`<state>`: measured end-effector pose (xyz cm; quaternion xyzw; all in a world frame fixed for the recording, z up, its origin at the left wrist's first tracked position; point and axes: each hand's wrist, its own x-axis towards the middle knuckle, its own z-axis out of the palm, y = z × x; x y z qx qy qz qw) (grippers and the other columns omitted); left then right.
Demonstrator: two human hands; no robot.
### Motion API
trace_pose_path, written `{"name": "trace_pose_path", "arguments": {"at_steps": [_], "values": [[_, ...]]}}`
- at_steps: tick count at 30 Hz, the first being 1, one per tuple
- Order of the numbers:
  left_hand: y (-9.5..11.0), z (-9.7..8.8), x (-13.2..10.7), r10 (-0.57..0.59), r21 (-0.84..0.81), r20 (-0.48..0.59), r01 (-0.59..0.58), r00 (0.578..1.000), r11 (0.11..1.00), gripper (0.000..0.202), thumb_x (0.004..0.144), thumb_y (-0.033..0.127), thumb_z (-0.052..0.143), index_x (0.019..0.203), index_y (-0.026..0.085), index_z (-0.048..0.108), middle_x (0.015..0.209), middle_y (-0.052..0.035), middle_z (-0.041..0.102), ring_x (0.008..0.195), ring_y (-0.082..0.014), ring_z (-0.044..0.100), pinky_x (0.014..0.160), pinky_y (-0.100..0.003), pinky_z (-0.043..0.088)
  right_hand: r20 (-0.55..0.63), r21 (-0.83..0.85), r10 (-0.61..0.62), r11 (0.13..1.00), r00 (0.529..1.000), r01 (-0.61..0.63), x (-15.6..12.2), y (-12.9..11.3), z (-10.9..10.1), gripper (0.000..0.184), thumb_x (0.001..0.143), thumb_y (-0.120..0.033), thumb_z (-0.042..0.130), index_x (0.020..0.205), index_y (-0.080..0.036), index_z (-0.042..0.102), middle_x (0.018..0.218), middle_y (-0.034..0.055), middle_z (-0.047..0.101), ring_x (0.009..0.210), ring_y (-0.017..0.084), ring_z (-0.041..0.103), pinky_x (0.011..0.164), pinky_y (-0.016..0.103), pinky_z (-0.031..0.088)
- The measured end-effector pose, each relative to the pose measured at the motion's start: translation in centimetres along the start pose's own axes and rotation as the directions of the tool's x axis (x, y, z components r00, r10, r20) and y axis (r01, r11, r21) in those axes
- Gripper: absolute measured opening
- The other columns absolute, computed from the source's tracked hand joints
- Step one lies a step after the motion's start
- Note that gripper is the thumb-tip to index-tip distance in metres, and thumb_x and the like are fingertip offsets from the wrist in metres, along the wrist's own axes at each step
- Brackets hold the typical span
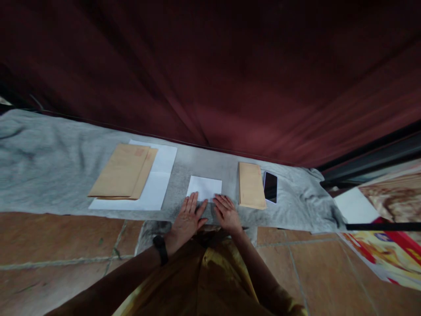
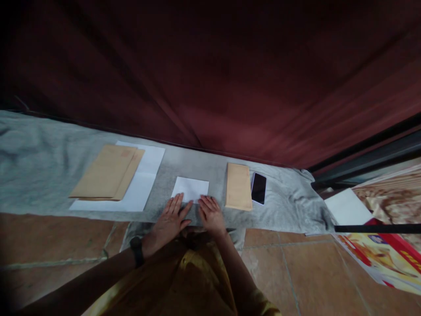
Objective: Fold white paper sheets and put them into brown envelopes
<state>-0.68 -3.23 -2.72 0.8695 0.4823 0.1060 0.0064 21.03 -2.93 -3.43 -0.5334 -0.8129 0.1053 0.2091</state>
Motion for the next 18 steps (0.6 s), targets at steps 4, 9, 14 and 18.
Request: {"name": "trace_pose_path", "arguments": {"at_steps": [4,9,14,18], "values": [[0.0,0.0,-0.1,-0.002,-0.004,0.000,0.002,1.000,1.000,0.072,0.095,0.044,0.059,0.158,0.019,0.036,0.167,-0.0226,0.019,0.154,-0.0380,0.020,0.123,-0.056,0.027,0.068,-0.055,0.002,0.998,0.998,0.002,-1.5,0.0,-0.9,0.043,0.104,-0.024,0.042,0.144,-0.020,0.057,0.152,0.0060,0.054,0.142,0.020,0.048,0.123,0.045,0.034],[0.1,0.1,-0.1,-0.009,0.006,0.004,0.009,1.000,1.000,0.071,0.094,0.044,0.059,0.158,0.021,0.036,0.168,-0.0200,0.020,0.154,-0.0374,0.020,0.123,-0.056,0.027,0.040,-0.058,0.031,0.998,0.999,-0.028,-1.8,0.3,-1.5,0.042,0.104,-0.024,0.042,0.141,-0.018,0.060,0.147,0.0071,0.059,0.141,0.021,0.049,0.123,0.046,0.033],[0.1,0.2,0.0,-0.004,0.027,0.000,0.004,1.000,1.000,0.071,0.094,0.046,0.061,0.156,0.020,0.039,0.167,-0.0216,0.022,0.154,-0.0383,0.021,0.123,-0.055,0.027,0.017,-0.104,-0.010,0.995,1.000,0.012,-0.6,-0.1,-1.1,0.043,0.104,-0.030,0.047,0.145,-0.021,0.057,0.156,0.0081,0.049,0.146,0.024,0.042,0.122,0.047,0.034],[-0.2,0.2,-0.1,-0.001,0.030,-0.003,0.001,1.000,1.000,0.069,0.093,0.050,0.060,0.154,0.023,0.042,0.167,-0.0192,0.026,0.153,-0.0378,0.025,0.122,-0.055,0.029,0.025,-0.153,-0.053,0.987,0.998,0.056,-0.4,-0.4,-0.7,0.046,0.103,-0.035,0.052,0.148,-0.027,0.053,0.163,0.0089,0.038,0.149,0.027,0.038,0.121,0.050,0.035]]}}
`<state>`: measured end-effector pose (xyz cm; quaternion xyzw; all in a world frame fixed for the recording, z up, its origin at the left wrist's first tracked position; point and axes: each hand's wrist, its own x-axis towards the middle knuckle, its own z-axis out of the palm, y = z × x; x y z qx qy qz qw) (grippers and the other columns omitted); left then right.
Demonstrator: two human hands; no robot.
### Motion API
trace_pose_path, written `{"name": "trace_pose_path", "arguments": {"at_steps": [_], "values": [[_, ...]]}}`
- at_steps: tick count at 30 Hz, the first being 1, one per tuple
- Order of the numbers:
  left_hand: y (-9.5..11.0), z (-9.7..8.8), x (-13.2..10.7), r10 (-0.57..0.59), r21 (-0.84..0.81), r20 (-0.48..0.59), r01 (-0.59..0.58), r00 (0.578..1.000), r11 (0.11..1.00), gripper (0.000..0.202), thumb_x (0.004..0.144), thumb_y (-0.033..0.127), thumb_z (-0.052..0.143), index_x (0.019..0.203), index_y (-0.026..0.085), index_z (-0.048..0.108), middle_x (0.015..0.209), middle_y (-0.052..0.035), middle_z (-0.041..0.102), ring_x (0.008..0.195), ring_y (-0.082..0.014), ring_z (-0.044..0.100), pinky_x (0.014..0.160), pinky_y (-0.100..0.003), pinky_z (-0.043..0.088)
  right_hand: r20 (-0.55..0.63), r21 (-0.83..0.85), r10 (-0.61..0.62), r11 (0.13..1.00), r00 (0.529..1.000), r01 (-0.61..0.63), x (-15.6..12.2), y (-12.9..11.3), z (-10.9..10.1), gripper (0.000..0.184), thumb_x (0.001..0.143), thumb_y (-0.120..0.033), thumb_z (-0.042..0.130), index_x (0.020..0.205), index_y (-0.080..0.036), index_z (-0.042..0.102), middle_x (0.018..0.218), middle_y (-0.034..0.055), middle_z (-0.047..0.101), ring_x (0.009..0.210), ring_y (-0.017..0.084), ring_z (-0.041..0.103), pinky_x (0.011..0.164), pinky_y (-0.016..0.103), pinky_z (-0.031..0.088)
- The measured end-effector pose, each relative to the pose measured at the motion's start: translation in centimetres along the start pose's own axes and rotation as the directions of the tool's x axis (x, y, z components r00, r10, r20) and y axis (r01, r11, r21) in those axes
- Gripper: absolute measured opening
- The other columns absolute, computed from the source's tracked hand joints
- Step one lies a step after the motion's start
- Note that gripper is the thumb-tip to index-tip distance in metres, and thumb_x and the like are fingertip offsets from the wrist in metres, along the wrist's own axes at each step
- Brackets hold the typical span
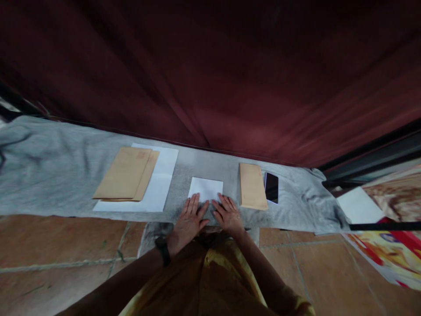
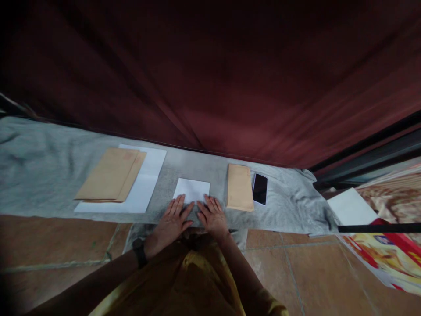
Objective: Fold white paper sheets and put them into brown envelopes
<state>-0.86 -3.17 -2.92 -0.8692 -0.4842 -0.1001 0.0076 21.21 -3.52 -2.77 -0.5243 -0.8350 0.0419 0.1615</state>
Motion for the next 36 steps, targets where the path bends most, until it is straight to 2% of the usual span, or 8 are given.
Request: {"name": "trace_pose_path", "arguments": {"at_steps": [5,9,12,16,20,24,30,36], "values": [[0.5,-0.4,0.5,-0.001,-0.038,-0.037,-0.001,0.999,0.999,0.059,0.097,0.046,0.053,0.150,0.020,0.048,0.165,-0.0156,0.032,0.153,-0.0322,0.029,0.124,-0.051,0.029,-0.045,-0.058,0.013,0.998,0.999,-0.016,-0.5,-0.1,0.6,0.049,0.102,-0.036,0.054,0.150,-0.028,0.051,0.166,0.0094,0.032,0.150,0.030,0.036,0.120,0.052,0.036],[2.1,-0.4,1.5,0.098,-0.069,-0.043,-0.100,0.994,0.993,0.058,0.102,0.044,0.042,0.151,0.013,0.045,0.161,-0.0131,0.041,0.152,-0.0262,0.033,0.126,-0.047,0.027,-0.056,-0.101,0.038,0.994,0.998,-0.044,-0.6,-0.2,1.2,0.051,0.103,-0.034,0.050,0.152,-0.019,0.048,0.163,0.0128,0.036,0.148,0.028,0.039,0.121,0.049,0.035],[2.7,0.3,1.8,0.128,-0.059,-0.048,-0.130,0.991,0.990,0.063,0.101,0.049,0.041,0.151,0.010,0.044,0.160,-0.0145,0.043,0.151,-0.0264,0.035,0.126,-0.049,0.026,-0.063,-0.119,0.049,0.991,0.997,-0.056,-0.6,-0.2,1.3,0.051,0.104,-0.034,0.048,0.151,-0.015,0.048,0.161,0.0144,0.040,0.147,0.028,0.040,0.121,0.048,0.035],[1.7,1.2,1.3,0.095,-0.017,-0.059,-0.096,0.994,0.995,0.073,0.098,0.057,0.044,0.151,0.007,0.043,0.159,-0.0186,0.043,0.151,-0.0292,0.035,0.124,-0.047,0.030,-0.064,-0.113,0.039,0.992,0.997,-0.046,-0.5,-0.3,1.2,0.053,0.103,-0.036,0.052,0.152,-0.019,0.048,0.162,0.0137,0.038,0.147,0.029,0.040,0.120,0.050,0.037],[0.1,1.3,0.7,-0.054,0.012,-0.078,0.055,0.996,0.998,0.074,0.099,0.056,0.042,0.149,0.002,0.045,0.156,-0.0237,0.044,0.149,-0.0326,0.038,0.121,-0.048,0.035,-0.073,-0.095,0.009,0.995,0.997,-0.016,-0.5,-0.2,0.9,0.051,0.101,-0.036,0.057,0.150,-0.031,0.050,0.166,0.0097,0.032,0.148,0.031,0.039,0.119,0.052,0.037],[-1.2,0.9,1.9,-0.208,-0.005,-0.108,0.209,0.972,0.978,0.069,0.101,0.049,0.037,0.147,-0.002,0.047,0.154,-0.0278,0.045,0.146,-0.0356,0.041,0.121,-0.051,0.035,-0.081,-0.081,-0.004,0.997,0.997,-0.002,-0.4,-0.3,0.7,0.051,0.099,-0.035,0.061,0.150,-0.035,0.051,0.167,0.0094,0.030,0.148,0.031,0.039,0.119,0.052,0.038],[-2.1,1.1,5.9,-0.089,-0.093,-0.078,0.082,0.993,0.992,0.065,0.103,0.041,0.034,0.156,0.004,0.034,0.161,-0.0196,0.038,0.153,-0.0275,0.030,0.125,-0.048,0.030,-0.083,-0.082,-0.016,0.997,0.996,0.009,-0.3,-0.5,0.4,0.051,0.099,-0.033,0.062,0.149,-0.034,0.052,0.166,0.0117,0.031,0.147,0.030,0.040,0.119,0.052,0.037],[-2.4,2.2,7.0,-0.149,-0.093,-0.075,0.142,0.986,0.985,0.070,0.102,0.048,0.033,0.153,0.000,0.038,0.162,-0.0240,0.034,0.152,-0.0332,0.031,0.123,-0.051,0.031,-0.074,-0.077,-0.002,0.997,0.997,-0.003,-0.2,-0.7,0.1,0.050,0.099,-0.034,0.062,0.149,-0.034,0.052,0.165,0.0107,0.032,0.147,0.030,0.038,0.118,0.052,0.037]]}}
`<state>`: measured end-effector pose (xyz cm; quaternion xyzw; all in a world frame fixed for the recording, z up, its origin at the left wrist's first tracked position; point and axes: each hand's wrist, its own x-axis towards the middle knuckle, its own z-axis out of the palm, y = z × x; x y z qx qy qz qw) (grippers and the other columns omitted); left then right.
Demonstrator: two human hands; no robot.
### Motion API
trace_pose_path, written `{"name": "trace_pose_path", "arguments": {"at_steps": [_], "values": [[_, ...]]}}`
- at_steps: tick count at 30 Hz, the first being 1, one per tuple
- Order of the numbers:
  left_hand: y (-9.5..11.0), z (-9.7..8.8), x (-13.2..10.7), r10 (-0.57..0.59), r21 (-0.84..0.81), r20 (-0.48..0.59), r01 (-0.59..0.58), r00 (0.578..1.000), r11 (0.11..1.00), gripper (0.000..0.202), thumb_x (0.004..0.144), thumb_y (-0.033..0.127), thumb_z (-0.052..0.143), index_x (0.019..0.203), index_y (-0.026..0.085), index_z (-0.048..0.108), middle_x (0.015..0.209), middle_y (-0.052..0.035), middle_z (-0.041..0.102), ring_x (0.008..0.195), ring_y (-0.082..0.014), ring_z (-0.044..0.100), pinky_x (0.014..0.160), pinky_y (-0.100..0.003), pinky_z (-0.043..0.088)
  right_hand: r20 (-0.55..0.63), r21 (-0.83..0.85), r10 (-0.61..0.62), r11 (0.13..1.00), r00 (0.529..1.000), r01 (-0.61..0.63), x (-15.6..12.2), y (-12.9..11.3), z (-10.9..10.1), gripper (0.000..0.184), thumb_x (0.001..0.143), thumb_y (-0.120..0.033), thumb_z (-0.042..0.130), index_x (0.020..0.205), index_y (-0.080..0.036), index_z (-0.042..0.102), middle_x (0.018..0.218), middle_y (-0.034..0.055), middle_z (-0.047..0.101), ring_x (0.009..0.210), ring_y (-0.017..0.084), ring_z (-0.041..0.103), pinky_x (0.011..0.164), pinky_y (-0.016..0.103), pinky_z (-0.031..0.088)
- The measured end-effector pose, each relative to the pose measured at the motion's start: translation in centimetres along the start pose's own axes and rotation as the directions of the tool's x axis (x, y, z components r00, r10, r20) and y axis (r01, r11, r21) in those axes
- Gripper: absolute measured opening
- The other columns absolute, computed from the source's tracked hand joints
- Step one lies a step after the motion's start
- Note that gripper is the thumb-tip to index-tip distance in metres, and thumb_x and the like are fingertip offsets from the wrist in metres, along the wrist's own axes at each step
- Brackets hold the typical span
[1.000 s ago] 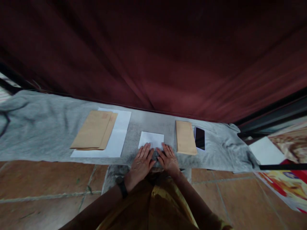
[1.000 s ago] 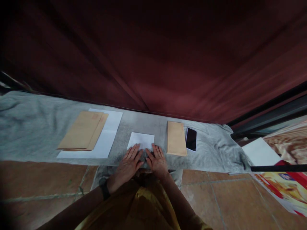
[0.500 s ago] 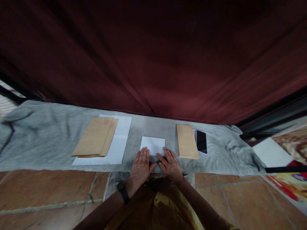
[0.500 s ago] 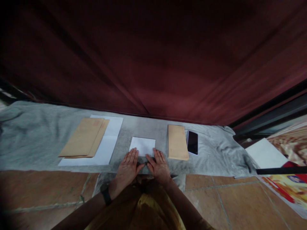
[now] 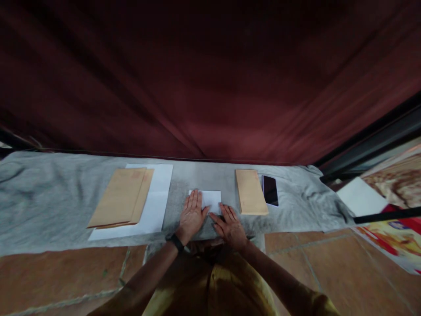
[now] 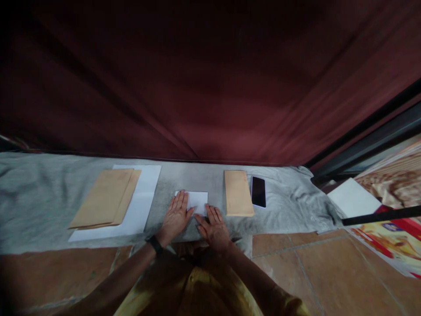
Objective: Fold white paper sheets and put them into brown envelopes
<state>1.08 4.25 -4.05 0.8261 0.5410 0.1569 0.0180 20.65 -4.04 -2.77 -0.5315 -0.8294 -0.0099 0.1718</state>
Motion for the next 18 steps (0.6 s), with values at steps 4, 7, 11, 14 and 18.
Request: {"name": "trace_pose_path", "arguments": {"at_steps": [4,7,11,14,18], "values": [[-0.1,0.3,-0.2,-0.014,0.005,-0.034,0.015,0.999,1.000,0.075,0.101,0.054,0.033,0.151,-0.001,0.040,0.160,-0.0264,0.035,0.151,-0.0359,0.031,0.122,-0.053,0.031,0.001,0.027,0.047,0.999,0.999,-0.047,0.2,0.1,0.2,0.046,0.100,-0.034,0.059,0.146,-0.027,0.056,0.160,0.0130,0.040,0.145,0.029,0.042,0.119,0.051,0.036],[0.0,0.2,-0.2,-0.008,0.000,-0.057,0.008,0.998,1.000,0.079,0.100,0.058,0.034,0.152,-0.001,0.038,0.160,-0.0268,0.036,0.152,-0.0367,0.031,0.121,-0.054,0.031,-0.001,0.073,0.108,0.992,0.994,-0.108,0.8,0.7,0.5,0.042,0.102,-0.032,0.052,0.143,-0.021,0.058,0.152,0.0126,0.052,0.140,0.026,0.048,0.119,0.047,0.038],[0.1,0.1,-0.2,-0.004,-0.021,-0.076,0.003,0.997,1.000,0.081,0.099,0.059,0.034,0.153,-0.001,0.036,0.160,-0.0275,0.036,0.152,-0.0373,0.030,0.120,-0.056,0.032,0.015,0.097,0.156,0.983,0.988,-0.156,1.9,1.4,0.9,0.046,0.105,-0.031,0.045,0.147,-0.016,0.053,0.150,0.0115,0.056,0.140,0.024,0.048,0.120,0.044,0.038],[0.2,0.0,-0.2,-0.006,-0.034,-0.085,0.003,0.996,0.999,0.080,0.099,0.058,0.035,0.154,0.001,0.035,0.160,-0.0274,0.035,0.152,-0.0372,0.030,0.120,-0.057,0.032,0.015,0.079,0.186,0.979,0.982,-0.187,2.8,1.8,1.3,0.048,0.105,-0.031,0.043,0.151,-0.016,0.049,0.151,0.0111,0.055,0.142,0.024,0.047,0.121,0.044,0.036],[0.3,0.0,-0.2,-0.008,-0.014,-0.066,0.007,0.998,1.000,0.079,0.098,0.056,0.036,0.153,-0.001,0.036,0.160,-0.0278,0.035,0.152,-0.0378,0.029,0.121,-0.056,0.030,-0.005,0.083,0.211,0.974,0.977,-0.210,4.0,2.1,1.9,0.049,0.104,-0.028,0.043,0.152,-0.016,0.047,0.151,0.0116,0.054,0.143,0.023,0.046,0.121,0.045,0.034]]}}
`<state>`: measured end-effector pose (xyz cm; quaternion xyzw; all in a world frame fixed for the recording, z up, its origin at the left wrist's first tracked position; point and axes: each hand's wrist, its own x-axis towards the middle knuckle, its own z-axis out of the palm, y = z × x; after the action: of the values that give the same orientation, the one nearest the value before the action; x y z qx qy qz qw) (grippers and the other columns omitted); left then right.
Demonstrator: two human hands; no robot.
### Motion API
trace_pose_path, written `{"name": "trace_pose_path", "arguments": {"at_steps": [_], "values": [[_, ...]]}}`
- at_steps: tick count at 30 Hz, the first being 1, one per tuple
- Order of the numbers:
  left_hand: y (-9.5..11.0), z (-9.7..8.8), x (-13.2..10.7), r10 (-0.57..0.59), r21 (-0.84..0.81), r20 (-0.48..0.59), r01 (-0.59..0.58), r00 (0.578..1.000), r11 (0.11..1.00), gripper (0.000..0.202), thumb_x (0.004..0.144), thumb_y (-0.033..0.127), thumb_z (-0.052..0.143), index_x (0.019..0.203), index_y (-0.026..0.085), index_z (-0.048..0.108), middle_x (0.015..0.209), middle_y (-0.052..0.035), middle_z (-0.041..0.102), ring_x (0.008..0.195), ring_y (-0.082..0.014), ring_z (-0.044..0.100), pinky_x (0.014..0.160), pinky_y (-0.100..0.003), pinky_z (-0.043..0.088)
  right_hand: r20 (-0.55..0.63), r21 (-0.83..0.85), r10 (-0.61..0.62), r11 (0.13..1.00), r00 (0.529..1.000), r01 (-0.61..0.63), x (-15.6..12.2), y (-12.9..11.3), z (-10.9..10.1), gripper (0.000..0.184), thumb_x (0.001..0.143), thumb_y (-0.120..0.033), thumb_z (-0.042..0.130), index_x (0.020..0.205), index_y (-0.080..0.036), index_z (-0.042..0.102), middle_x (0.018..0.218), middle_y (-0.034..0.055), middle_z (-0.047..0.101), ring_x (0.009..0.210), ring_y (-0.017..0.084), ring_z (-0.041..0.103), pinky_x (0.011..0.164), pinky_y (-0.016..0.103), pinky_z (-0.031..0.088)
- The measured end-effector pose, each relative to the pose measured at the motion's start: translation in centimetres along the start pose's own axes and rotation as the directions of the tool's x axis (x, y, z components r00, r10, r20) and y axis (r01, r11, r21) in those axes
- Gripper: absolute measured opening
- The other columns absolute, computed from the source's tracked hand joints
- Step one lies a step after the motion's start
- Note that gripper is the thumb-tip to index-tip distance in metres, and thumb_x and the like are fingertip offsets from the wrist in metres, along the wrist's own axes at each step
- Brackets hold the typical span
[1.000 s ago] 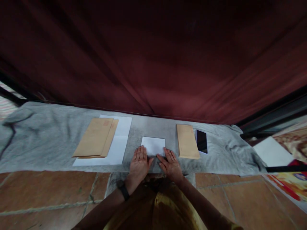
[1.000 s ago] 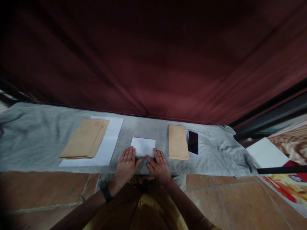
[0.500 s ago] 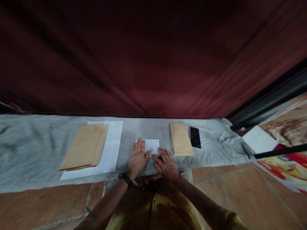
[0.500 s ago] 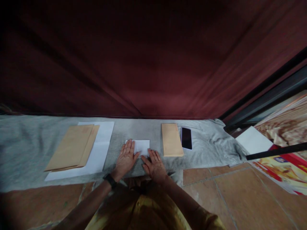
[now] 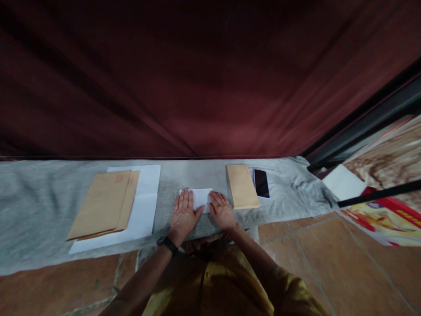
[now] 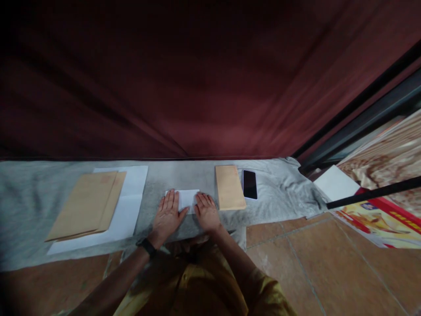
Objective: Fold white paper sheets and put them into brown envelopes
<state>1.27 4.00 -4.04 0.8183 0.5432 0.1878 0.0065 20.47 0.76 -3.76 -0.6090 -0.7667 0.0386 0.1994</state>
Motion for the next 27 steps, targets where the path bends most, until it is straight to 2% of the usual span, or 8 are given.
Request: {"name": "trace_pose_path", "arguments": {"at_steps": [9,16,23,27], "values": [[0.2,0.0,0.1,-0.013,0.036,0.033,0.012,0.999,0.999,0.080,0.098,0.056,0.039,0.152,-0.003,0.037,0.161,-0.0279,0.033,0.153,-0.0373,0.027,0.123,-0.055,0.027,0.025,-0.020,0.060,0.998,0.998,-0.060,1.2,-0.2,0.3,0.049,0.104,-0.026,0.043,0.150,-0.011,0.047,0.155,0.0124,0.049,0.146,0.023,0.041,0.123,0.043,0.030],[0.3,-0.2,0.1,-0.006,0.026,0.033,0.005,0.999,1.000,0.080,0.098,0.057,0.039,0.152,-0.003,0.038,0.161,-0.0277,0.033,0.153,-0.0376,0.026,0.124,-0.054,0.025,0.041,-0.041,0.043,0.998,0.998,-0.042,0.7,-0.8,0.5,0.052,0.104,-0.035,0.048,0.152,-0.017,0.046,0.158,0.0121,0.046,0.148,0.026,0.039,0.123,0.049,0.028],[0.3,-0.2,0.0,-0.020,0.007,0.046,0.019,0.999,1.000,0.079,0.099,0.055,0.038,0.153,-0.002,0.036,0.162,-0.0273,0.032,0.154,-0.0370,0.025,0.123,-0.055,0.026,0.025,-0.042,0.025,0.999,0.999,-0.024,-0.9,0.8,0.2,0.053,0.106,-0.030,0.039,0.159,-0.021,0.035,0.158,0.0088,0.046,0.148,0.023,0.039,0.124,0.047,0.028],[0.4,-0.2,0.1,-0.021,0.002,0.039,0.021,0.999,1.000,0.080,0.099,0.057,0.037,0.153,-0.002,0.036,0.162,-0.0270,0.032,0.154,-0.0367,0.025,0.123,-0.055,0.025,0.019,-0.031,0.044,0.999,0.999,-0.043,-1.4,1.3,-0.1,0.053,0.106,-0.027,0.036,0.158,-0.019,0.036,0.157,0.0098,0.047,0.148,0.023,0.038,0.123,0.047,0.030]]}}
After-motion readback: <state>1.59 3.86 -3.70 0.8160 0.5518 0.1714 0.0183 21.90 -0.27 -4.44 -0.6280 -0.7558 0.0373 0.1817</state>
